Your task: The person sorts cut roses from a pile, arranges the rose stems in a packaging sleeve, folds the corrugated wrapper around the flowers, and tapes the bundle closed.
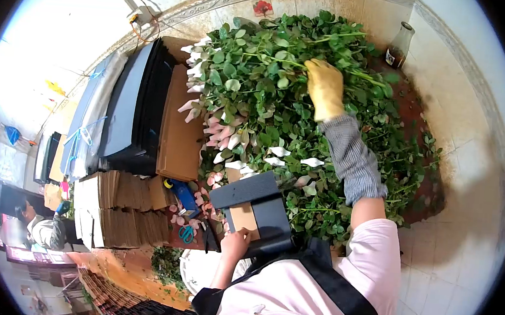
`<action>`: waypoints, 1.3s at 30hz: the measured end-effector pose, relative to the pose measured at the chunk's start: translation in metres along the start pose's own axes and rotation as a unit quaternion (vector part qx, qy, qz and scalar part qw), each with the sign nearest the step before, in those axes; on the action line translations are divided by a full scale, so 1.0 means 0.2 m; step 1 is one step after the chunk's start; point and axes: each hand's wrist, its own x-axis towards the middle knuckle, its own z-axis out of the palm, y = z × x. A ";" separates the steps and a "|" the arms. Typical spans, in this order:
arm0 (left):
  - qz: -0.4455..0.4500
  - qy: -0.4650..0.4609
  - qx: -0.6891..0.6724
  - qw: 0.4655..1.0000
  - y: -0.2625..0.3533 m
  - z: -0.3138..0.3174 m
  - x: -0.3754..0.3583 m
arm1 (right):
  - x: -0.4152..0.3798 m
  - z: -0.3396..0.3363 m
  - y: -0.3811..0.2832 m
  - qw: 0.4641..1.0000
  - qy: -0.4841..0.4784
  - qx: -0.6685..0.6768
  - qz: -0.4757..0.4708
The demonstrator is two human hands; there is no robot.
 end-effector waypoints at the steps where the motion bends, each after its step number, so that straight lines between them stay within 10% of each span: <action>1: 0.001 0.001 -0.006 1.000 0.00 0.00 0.00 | -0.03 -0.09 0.01 0.999 0.042 0.006 -0.018; 7: 0.026 0.020 0.006 0.999 0.01 -0.02 0.01 | -0.25 -0.11 0.38 0.968 -0.128 0.034 0.214; 9: 0.043 0.030 0.000 0.999 0.01 -0.04 0.01 | -0.25 -0.22 0.51 0.987 0.152 0.000 0.055; 11: 0.041 0.031 0.012 0.999 0.01 0.00 0.01 | -0.21 -0.44 0.49 0.985 0.165 -0.043 0.031; 13: 0.061 0.048 -0.002 0.997 0.00 -0.01 0.01 | -0.30 -0.48 0.51 0.979 0.074 0.132 0.137; 18: 0.034 0.017 -0.013 0.999 0.01 -0.02 0.01 | -0.62 -0.57 0.79 0.986 -0.129 -0.088 0.059; 21: 0.050 0.018 -0.003 0.999 0.00 -0.01 0.03 | -0.71 -0.51 0.79 0.791 -0.452 -0.324 0.253; 25: 0.041 0.009 0.009 0.999 0.02 -0.03 0.02 | -0.60 -0.35 0.52 0.982 -0.161 -0.022 0.094; 29: 0.052 0.015 0.016 0.998 0.02 -0.03 0.02 | -0.25 -0.05 0.19 0.995 -0.061 0.073 -0.023; 36: 0.036 0.017 0.017 0.999 0.00 0.00 0.03 | 0.16 0.53 0.01 0.877 -0.468 -0.074 0.081; 39: 0.032 0.035 0.003 0.999 0.02 -0.01 0.01 | 0.24 0.55 -0.03 0.921 -0.383 -0.069 0.000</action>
